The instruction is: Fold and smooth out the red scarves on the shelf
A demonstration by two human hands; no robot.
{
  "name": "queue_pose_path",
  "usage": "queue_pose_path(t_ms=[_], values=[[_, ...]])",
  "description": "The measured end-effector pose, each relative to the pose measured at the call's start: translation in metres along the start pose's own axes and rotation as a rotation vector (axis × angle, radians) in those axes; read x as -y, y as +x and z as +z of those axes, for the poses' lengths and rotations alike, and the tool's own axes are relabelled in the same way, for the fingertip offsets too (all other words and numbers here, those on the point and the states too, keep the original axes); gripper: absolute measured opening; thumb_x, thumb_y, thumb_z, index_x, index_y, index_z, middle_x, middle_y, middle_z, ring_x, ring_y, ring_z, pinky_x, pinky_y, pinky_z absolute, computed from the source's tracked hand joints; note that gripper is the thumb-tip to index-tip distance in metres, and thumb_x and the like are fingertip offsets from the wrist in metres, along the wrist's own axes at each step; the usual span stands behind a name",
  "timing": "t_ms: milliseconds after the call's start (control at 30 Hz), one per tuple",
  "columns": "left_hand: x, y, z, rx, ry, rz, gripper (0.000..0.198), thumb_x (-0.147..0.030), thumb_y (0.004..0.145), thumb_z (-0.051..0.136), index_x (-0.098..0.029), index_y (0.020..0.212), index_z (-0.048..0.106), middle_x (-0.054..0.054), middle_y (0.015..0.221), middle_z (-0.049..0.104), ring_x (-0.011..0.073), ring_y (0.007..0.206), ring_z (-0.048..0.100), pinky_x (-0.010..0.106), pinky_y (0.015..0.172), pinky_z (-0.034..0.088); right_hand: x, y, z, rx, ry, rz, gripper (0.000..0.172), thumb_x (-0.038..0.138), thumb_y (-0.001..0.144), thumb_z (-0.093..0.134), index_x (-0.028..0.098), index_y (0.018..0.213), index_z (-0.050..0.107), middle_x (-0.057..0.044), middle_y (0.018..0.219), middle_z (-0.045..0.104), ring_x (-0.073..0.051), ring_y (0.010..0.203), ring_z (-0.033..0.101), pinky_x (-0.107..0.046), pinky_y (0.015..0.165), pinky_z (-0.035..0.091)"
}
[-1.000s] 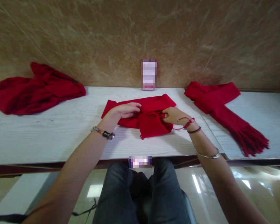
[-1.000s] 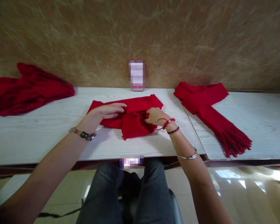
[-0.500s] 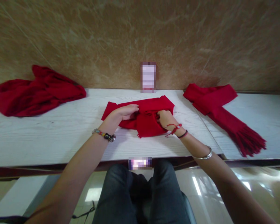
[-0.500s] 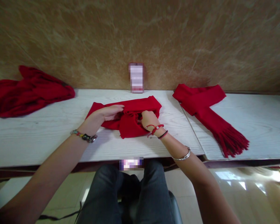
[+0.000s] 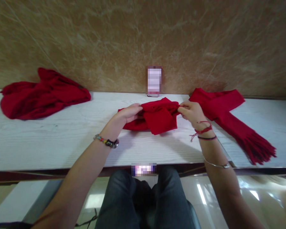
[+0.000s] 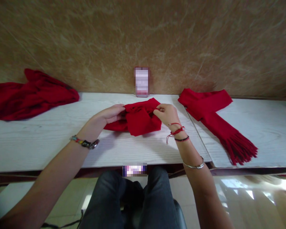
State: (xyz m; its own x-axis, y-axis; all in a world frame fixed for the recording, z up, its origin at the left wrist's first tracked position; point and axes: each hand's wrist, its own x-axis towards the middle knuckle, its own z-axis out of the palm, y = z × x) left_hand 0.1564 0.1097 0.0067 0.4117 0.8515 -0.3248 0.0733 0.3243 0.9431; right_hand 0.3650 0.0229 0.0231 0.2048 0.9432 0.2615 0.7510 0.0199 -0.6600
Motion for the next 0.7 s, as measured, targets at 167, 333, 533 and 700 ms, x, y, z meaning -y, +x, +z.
queue_pose_path(t_ms=[167,333,533,700], values=[[0.002,-0.009,0.01,-0.018,0.064,0.056,0.034,0.003,0.074,0.041,-0.015,0.099,0.054,-0.003,0.061,0.057,0.0089,0.054,0.055,0.018,0.055,0.046,-0.039,0.01,-0.037,0.041,-0.155,0.093,0.018,0.028,0.07,0.05,0.017,0.064,0.062,0.001,0.047,0.053,-0.014,0.051,0.052,-0.025,0.051,0.04],[0.013,-0.013,0.022,0.067,0.313,0.178,0.05,-0.011,0.075,0.057,-0.02,0.122,0.045,0.0,0.082,0.064,0.0154,0.077,0.062,0.026,0.074,0.047,-0.059,0.01,-0.036,0.295,-0.266,-0.023,0.047,0.035,0.067,0.067,0.018,0.11,0.06,-0.009,0.105,0.068,-0.021,0.09,0.064,-0.033,0.077,0.051],[0.021,-0.008,0.023,0.062,0.725,0.388,0.039,-0.013,0.066,0.067,-0.018,0.105,0.065,0.008,0.11,0.062,0.0246,0.112,0.052,0.032,0.101,0.033,-0.057,0.016,-0.005,0.307,-0.485,-0.105,0.056,0.043,0.07,0.069,0.014,0.116,0.056,-0.017,0.113,0.064,-0.029,0.102,0.061,-0.039,0.085,0.048],[0.024,0.001,0.014,0.108,0.744,0.407,0.048,-0.011,0.064,0.066,-0.017,0.113,0.063,0.008,0.111,0.06,0.0236,0.11,0.053,0.032,0.1,0.035,-0.063,0.017,-0.032,0.323,-0.33,-0.073,0.039,0.02,0.067,0.068,0.016,0.105,0.064,-0.007,0.099,0.07,-0.024,0.091,0.064,-0.035,0.081,0.05]])
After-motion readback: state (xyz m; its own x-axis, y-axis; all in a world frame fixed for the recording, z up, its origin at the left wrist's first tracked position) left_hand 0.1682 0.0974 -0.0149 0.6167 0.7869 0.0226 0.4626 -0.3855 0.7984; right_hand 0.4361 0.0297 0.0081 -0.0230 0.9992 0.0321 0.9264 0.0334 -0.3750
